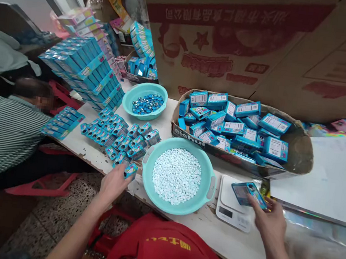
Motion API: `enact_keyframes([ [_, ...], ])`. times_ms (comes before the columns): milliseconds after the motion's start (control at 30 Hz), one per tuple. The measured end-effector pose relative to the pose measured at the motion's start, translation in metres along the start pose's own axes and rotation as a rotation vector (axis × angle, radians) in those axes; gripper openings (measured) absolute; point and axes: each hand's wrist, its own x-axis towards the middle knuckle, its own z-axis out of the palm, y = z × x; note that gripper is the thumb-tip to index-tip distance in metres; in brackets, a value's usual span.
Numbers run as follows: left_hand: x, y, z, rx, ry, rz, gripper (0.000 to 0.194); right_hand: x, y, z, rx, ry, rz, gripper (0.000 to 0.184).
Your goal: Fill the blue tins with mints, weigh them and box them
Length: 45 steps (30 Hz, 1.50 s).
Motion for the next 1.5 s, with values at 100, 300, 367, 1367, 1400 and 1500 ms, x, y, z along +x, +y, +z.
enact_keyframes([
  [100, 0.018, -0.009, 0.037, 0.054, 0.128, -0.051, 0.035, -0.003, -0.005, 0.002, -0.069, -0.057, 0.06, 0.063],
  [300, 0.018, 0.014, 0.032, -0.252, 0.367, 0.004, 0.036, -0.018, -0.034, -0.016, -0.106, 0.047, -0.099, 0.058],
  [367, 0.004, 0.039, 0.015, -0.545, 0.324, 0.172, 0.042, -0.03, -0.055, -0.024, -0.018, 0.064, -0.25, 0.059],
  [1367, 0.031, -0.006, 0.076, -0.191, 0.498, 0.013, 0.047, 0.153, -0.155, 0.047, -0.468, -0.215, -0.39, 0.037],
  [1400, 0.028, -0.002, 0.071, -0.224, 0.521, 0.03, 0.048, 0.153, -0.153, 0.043, -0.457, -0.218, -0.386, 0.034],
  [1500, 0.023, 0.023, 0.064, -0.384, 0.539, 0.21, 0.044, 0.143, -0.144, 0.024, -0.351, -0.15, -0.407, 0.037],
])
